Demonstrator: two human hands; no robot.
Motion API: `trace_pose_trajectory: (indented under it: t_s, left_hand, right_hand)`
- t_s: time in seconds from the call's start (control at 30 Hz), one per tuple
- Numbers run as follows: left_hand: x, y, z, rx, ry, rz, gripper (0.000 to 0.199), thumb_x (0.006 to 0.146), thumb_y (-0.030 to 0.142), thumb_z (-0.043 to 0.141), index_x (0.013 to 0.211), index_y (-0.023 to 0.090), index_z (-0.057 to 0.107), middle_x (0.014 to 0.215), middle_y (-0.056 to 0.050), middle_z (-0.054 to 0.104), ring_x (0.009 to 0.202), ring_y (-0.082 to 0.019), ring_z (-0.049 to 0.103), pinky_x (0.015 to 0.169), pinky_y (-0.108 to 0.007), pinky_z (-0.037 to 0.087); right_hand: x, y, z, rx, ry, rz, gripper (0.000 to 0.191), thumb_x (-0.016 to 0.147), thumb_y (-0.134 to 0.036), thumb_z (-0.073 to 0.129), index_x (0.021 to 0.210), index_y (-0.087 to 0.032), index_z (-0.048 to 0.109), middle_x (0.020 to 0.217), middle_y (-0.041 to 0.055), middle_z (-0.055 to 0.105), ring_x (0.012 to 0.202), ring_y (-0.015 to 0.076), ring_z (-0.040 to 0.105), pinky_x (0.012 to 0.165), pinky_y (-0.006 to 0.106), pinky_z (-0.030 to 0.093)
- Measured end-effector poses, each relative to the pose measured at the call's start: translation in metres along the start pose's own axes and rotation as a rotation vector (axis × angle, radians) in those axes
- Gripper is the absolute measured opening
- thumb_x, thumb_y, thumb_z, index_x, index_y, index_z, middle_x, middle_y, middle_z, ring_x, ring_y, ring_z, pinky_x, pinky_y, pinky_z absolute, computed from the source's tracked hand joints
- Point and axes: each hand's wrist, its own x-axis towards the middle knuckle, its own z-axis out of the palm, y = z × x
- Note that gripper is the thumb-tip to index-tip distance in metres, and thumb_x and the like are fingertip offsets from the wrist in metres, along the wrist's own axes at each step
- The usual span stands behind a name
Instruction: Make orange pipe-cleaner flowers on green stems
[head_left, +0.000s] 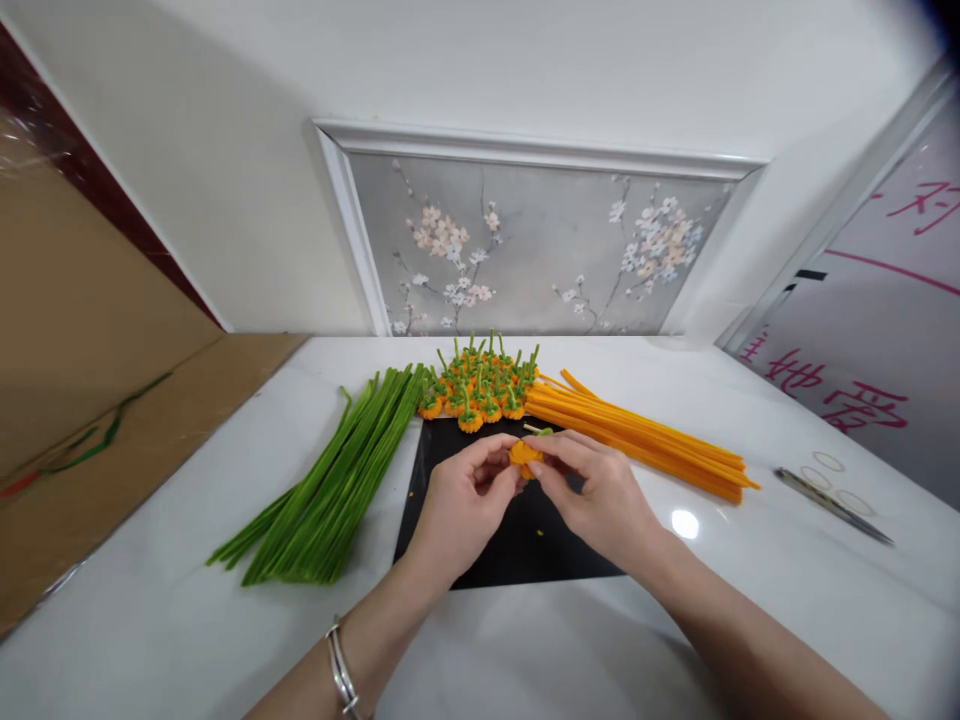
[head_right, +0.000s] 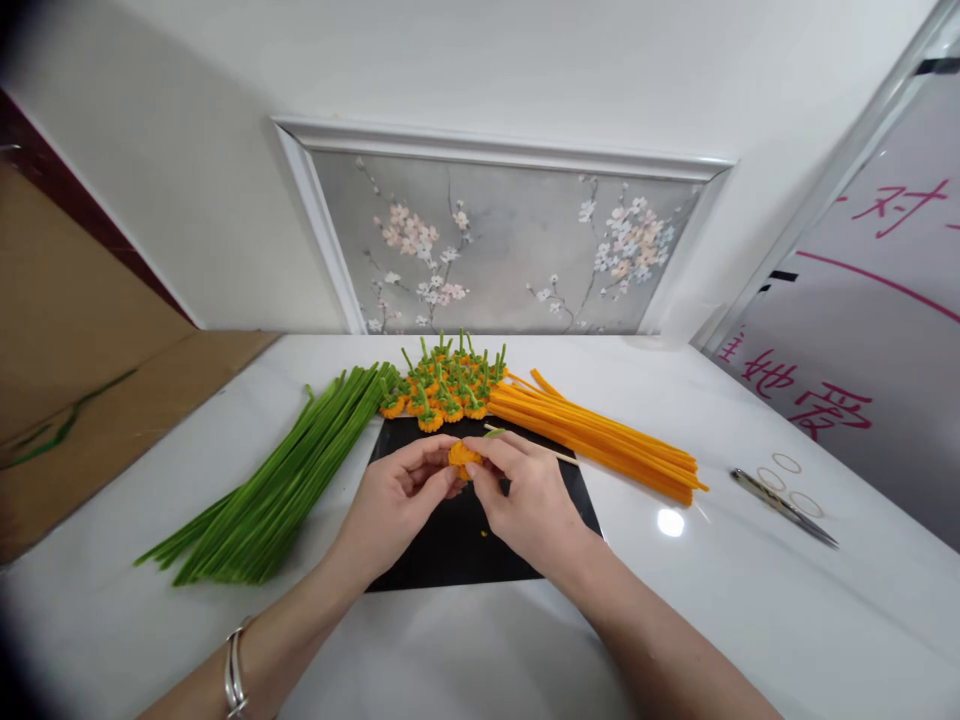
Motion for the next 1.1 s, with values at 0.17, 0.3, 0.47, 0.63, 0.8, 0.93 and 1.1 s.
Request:
trace_pose_trajectory:
  t_s: [0.17,0.3,0.47,0.63,0.8,0.93,1.1]
  left_hand:
    - [-0.001,0.006,0.003,-0.099,0.059,-0.085,0.015,0.077,0.018,0.062,0.088,0.016,0.071,0.080,-0.002,0.071,0.069,-0.012,0.065,0.067,-0.023,0.055]
    - [-0.001,0.008,0.004,-0.249,0.118,-0.218,0.013,0.072,0.020,0.068,0.084,0.015,0.071,0.074,-0.002,0.070,0.064,-0.011,0.063,0.063,-0.022,0.054]
    - [0.000,0.007,0.002,-0.416,0.071,-0.331,0.016,0.072,0.022,0.071,0.085,0.014,0.068,0.074,-0.002,0.069,0.063,-0.009,0.063,0.064,-0.020,0.054]
    - [0.004,0.002,-0.003,-0.231,-0.033,-0.249,0.024,0.074,0.027,0.071,0.095,0.017,0.064,0.080,-0.001,0.067,0.069,-0.012,0.066,0.066,-0.025,0.057]
    - [0.009,-0.008,-0.002,-0.210,-0.023,-0.224,0.020,0.074,0.025,0.069,0.091,0.015,0.066,0.082,-0.003,0.068,0.070,-0.013,0.067,0.071,-0.029,0.059]
    - [0.012,-0.013,0.002,-0.299,0.075,-0.237,0.017,0.072,0.023,0.070,0.086,0.014,0.066,0.085,-0.003,0.068,0.074,-0.013,0.067,0.075,-0.030,0.059]
    - [0.012,-0.017,0.004,-0.464,0.219,-0.220,0.016,0.068,0.018,0.073,0.078,0.015,0.061,0.080,0.001,0.065,0.079,-0.011,0.065,0.081,-0.029,0.057]
  right_hand:
    - [0.000,0.001,0.000,0.132,-0.048,0.126,0.019,0.083,-0.023,0.057,0.094,-0.019,0.072,0.085,0.0066,0.070,0.073,0.0177,0.064,0.066,0.030,0.052]
    - [0.003,0.005,0.001,0.491,-0.121,0.389,0.022,0.078,-0.035,0.065,0.088,-0.017,0.073,0.076,0.0042,0.069,0.064,0.0154,0.063,0.063,0.029,0.053]
    - [0.006,0.008,0.002,0.675,-0.127,0.552,0.028,0.069,-0.039,0.073,0.083,-0.014,0.074,0.073,0.0038,0.069,0.061,0.0139,0.062,0.063,0.029,0.053]
    - [0.003,0.013,0.005,0.338,-0.182,0.322,0.018,0.080,-0.029,0.061,0.085,-0.017,0.074,0.073,0.0029,0.067,0.065,0.0152,0.061,0.061,0.027,0.050]
    - [0.002,0.017,0.009,0.083,-0.176,0.145,0.021,0.086,-0.021,0.052,0.088,-0.019,0.072,0.081,0.0048,0.068,0.070,0.0156,0.061,0.061,0.026,0.048]
    - [0.003,0.022,0.019,0.061,-0.082,0.098,0.021,0.086,-0.019,0.050,0.095,-0.018,0.069,0.090,0.0072,0.068,0.078,0.0177,0.063,0.071,0.030,0.051]
    - [0.002,0.035,0.032,0.398,-0.003,0.313,0.029,0.087,-0.035,0.052,0.106,-0.016,0.062,0.093,0.0070,0.068,0.076,0.0169,0.064,0.067,0.030,0.054]
